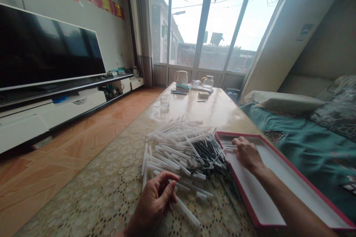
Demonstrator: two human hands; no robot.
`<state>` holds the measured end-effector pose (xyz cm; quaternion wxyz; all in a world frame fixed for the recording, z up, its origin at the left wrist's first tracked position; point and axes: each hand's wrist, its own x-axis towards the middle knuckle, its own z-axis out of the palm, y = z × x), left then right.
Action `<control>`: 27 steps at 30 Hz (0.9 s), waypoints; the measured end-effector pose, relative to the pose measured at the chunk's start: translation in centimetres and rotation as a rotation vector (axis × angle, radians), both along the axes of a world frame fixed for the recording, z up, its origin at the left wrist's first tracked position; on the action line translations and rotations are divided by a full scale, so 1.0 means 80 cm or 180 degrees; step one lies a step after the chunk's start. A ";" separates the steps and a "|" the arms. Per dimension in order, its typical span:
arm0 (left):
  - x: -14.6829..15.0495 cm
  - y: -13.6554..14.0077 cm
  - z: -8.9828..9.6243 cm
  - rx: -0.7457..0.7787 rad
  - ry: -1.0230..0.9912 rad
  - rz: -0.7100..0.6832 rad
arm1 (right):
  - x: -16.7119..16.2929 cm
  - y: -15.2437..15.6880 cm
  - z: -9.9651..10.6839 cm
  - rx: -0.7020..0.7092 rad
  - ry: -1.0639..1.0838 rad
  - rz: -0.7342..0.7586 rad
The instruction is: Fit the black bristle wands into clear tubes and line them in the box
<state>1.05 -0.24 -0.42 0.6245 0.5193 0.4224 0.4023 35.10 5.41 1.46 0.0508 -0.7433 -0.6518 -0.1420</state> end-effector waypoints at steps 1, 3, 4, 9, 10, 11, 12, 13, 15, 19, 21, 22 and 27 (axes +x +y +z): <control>0.000 -0.001 0.002 0.0010 0.0003 0.0010 | -0.006 -0.002 0.001 0.0046 0.0018 -0.0001; 0.001 -0.003 0.004 0.0054 0.0033 -0.0003 | -0.016 -0.007 0.002 0.0124 0.0065 0.0037; 0.001 -0.003 0.005 0.0085 0.0057 -0.0013 | -0.020 -0.008 0.002 0.0150 0.0094 0.0060; 0.000 -0.002 0.005 0.0170 0.0128 -0.0022 | -0.017 -0.007 -0.007 0.0162 0.0297 0.0003; 0.000 -0.002 0.005 0.0181 0.0150 -0.0024 | -0.013 -0.007 -0.010 0.0140 0.0340 0.0004; 0.000 -0.002 0.004 0.0187 0.0169 -0.0022 | -0.010 -0.006 -0.012 0.0115 0.0379 0.0025; 0.000 -0.002 0.004 0.0185 0.0182 -0.0023 | -0.007 -0.006 -0.014 0.0089 0.0413 0.0060; 0.000 -0.001 0.003 0.0176 0.0183 -0.0024 | -0.004 -0.006 -0.016 0.0065 0.0441 0.0103; 0.000 -0.001 0.000 0.0160 0.0178 -0.0046 | -0.001 -0.006 -0.020 0.0044 0.0486 0.0165; 0.000 0.000 -0.004 0.0199 0.0245 -0.0112 | 0.001 -0.002 -0.024 0.0110 0.0611 0.0197; 0.000 0.001 -0.004 0.0229 0.0249 -0.0111 | -0.001 0.000 -0.023 0.0180 0.0712 0.0246; 0.000 0.001 -0.004 0.0214 0.0230 -0.0090 | -0.003 0.001 -0.022 0.0234 0.0768 0.0266; 0.000 -0.002 0.000 0.0045 0.0112 -0.0014 | -0.039 -0.010 0.002 0.0573 0.1092 0.0436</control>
